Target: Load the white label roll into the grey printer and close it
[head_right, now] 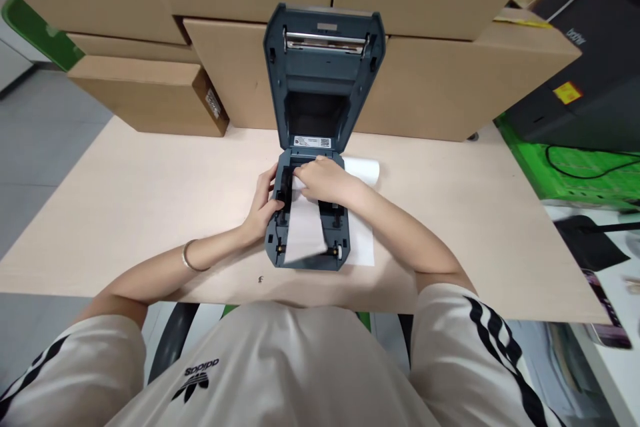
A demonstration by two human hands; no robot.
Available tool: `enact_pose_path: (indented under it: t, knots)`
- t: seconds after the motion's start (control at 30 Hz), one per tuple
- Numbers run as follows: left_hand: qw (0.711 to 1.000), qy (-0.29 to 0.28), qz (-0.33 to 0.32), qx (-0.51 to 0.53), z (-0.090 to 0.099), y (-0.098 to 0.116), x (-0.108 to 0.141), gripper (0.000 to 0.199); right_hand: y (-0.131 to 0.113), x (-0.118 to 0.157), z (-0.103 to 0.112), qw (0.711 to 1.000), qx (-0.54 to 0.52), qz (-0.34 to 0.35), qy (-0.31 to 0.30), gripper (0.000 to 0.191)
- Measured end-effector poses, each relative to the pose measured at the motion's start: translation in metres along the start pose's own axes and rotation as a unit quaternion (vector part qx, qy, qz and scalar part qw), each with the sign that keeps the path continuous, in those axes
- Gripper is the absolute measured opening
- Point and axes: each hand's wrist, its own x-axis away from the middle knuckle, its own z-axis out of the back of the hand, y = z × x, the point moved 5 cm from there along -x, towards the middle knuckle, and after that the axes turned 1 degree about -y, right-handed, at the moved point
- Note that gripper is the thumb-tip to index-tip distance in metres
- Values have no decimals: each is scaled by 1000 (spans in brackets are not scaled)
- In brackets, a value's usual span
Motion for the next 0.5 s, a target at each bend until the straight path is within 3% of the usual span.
enact_pose_path:
  t: [0.13,0.27,0.37,0.5]
  knots:
    - [1000,-5,-7,-6,0,-1,0,85,1,20,-9,1000,-22,21,6,44]
    - [1000,-8,-9,7,-1,0,2,85,-15,76,-11,984,-138,108,-4,53]
    - [1000,-11,2,6,-1,3,2,84,-31,111,-14,977,-176,114,-34,54]
    - [1000,-15,16,5,0,6,2,86,-49,131,-28,962,-221,132,-92,85]
